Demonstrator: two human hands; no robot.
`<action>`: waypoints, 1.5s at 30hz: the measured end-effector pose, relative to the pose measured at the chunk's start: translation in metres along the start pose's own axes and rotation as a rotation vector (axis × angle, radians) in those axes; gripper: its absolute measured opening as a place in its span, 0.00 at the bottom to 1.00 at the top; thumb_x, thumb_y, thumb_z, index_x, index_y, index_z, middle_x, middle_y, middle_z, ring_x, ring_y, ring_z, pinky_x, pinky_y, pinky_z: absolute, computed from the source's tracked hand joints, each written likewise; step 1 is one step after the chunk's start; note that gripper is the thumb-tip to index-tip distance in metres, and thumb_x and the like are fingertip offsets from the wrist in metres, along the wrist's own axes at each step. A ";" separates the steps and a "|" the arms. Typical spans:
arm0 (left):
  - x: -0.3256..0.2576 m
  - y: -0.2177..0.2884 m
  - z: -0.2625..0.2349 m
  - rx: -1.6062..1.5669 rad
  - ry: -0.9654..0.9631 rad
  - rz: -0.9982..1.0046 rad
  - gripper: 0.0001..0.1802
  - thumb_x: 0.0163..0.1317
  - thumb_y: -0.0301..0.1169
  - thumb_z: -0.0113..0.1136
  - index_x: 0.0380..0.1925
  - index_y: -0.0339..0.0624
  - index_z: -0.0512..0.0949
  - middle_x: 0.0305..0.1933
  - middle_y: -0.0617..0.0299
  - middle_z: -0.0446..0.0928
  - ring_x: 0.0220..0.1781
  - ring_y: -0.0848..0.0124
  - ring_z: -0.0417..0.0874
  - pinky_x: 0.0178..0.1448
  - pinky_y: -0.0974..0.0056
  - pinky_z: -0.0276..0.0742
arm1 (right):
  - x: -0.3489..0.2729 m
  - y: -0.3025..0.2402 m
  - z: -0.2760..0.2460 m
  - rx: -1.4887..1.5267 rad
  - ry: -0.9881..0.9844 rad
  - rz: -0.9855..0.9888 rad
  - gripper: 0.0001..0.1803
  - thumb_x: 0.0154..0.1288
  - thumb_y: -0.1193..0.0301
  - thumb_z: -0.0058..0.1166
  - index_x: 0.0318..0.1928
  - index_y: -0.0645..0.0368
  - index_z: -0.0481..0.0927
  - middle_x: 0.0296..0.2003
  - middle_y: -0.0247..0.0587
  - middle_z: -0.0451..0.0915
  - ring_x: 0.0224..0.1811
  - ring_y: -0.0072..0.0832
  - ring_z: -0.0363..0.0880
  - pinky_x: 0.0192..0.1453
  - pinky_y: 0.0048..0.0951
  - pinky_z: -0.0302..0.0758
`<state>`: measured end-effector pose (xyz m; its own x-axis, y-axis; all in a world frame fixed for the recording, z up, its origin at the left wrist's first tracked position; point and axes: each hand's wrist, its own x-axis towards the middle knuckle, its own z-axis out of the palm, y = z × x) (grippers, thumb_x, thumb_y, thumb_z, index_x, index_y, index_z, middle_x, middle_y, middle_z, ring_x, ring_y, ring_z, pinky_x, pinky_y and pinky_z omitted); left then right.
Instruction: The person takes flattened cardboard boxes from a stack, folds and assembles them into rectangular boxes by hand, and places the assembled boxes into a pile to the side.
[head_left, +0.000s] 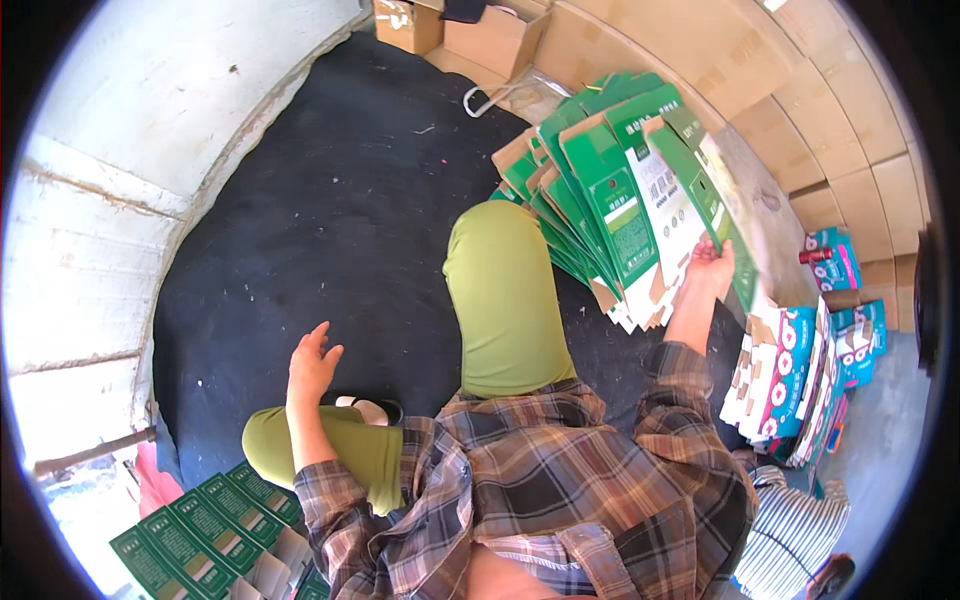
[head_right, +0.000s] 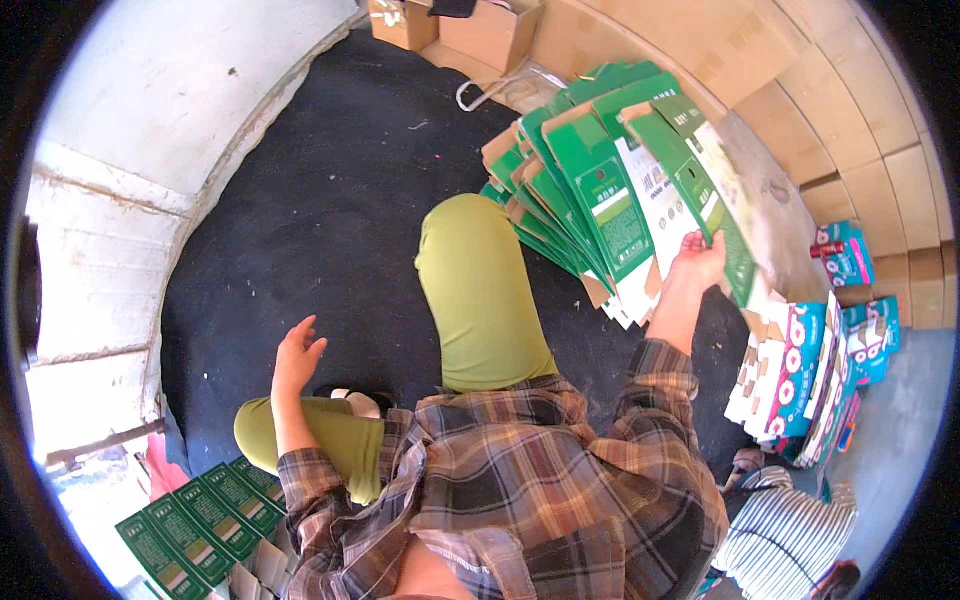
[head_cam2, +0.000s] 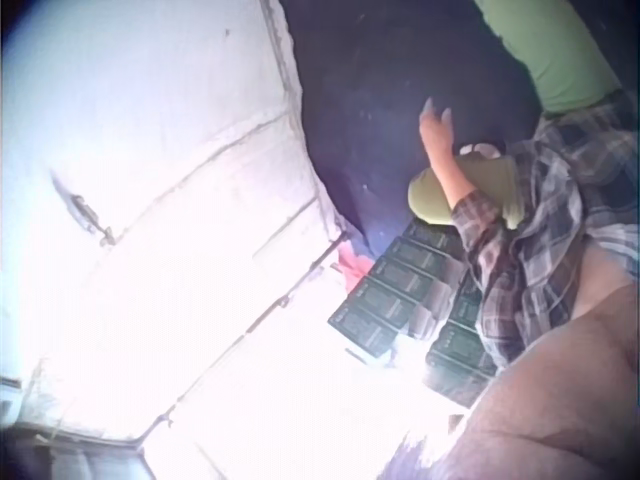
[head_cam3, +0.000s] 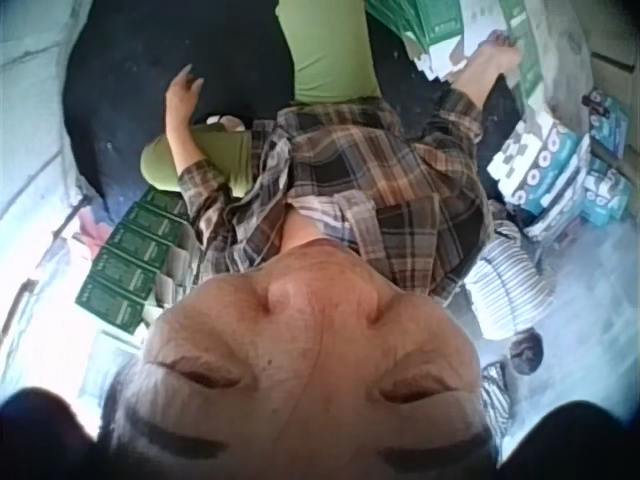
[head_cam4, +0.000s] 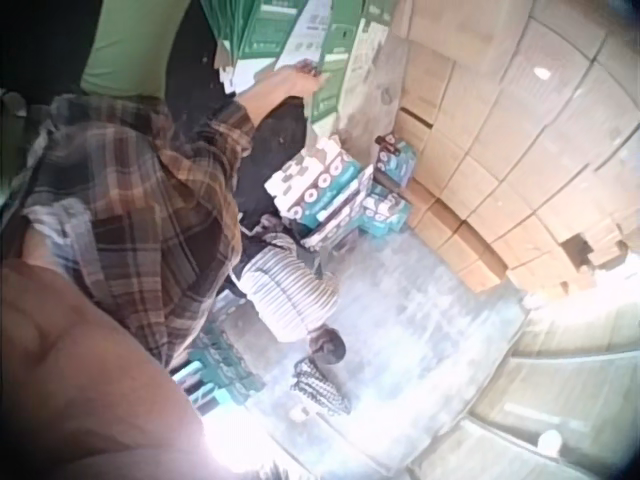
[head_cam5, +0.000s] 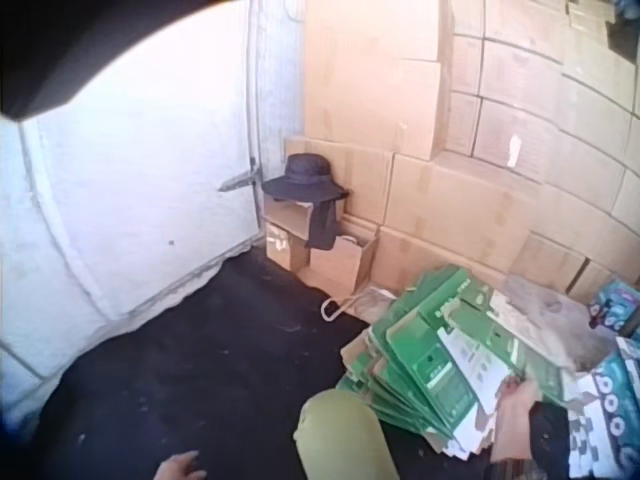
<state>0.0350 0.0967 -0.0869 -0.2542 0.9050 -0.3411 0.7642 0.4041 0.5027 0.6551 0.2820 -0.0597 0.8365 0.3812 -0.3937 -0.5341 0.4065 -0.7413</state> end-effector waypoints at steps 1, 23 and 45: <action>0.000 0.001 0.000 -0.005 0.013 -0.005 0.28 0.55 0.31 0.64 0.58 0.44 0.73 0.46 0.51 0.78 0.44 0.58 0.80 0.50 0.57 0.76 | -0.011 -0.004 0.006 0.003 -0.013 0.006 0.10 0.64 0.67 0.55 0.36 0.62 0.73 0.26 0.37 0.75 0.22 0.25 0.73 0.27 0.24 0.72; 0.001 -0.009 -0.071 -1.035 0.576 -0.151 0.27 0.69 0.37 0.53 0.66 0.46 0.64 0.62 0.59 0.71 0.63 0.68 0.70 0.64 0.59 0.67 | -0.204 0.015 0.167 -0.389 -1.507 -0.326 0.13 0.65 0.76 0.55 0.49 0.66 0.79 0.44 0.37 0.81 0.46 0.22 0.76 0.54 0.26 0.70; -0.051 -0.076 -0.078 -1.747 0.952 -0.121 0.21 0.68 0.38 0.54 0.53 0.31 0.72 0.53 0.57 0.77 0.55 0.67 0.76 0.62 0.61 0.67 | -0.330 0.242 0.174 -0.941 -1.707 -0.037 0.20 0.69 0.72 0.49 0.59 0.62 0.69 0.52 0.42 0.76 0.53 0.26 0.74 0.58 0.29 0.69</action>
<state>-0.0563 0.0303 -0.0464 -0.8783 0.3961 -0.2677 -0.4295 -0.4081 0.8056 0.2286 0.3993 -0.0141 -0.4433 0.8948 0.0529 0.1874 0.1502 -0.9707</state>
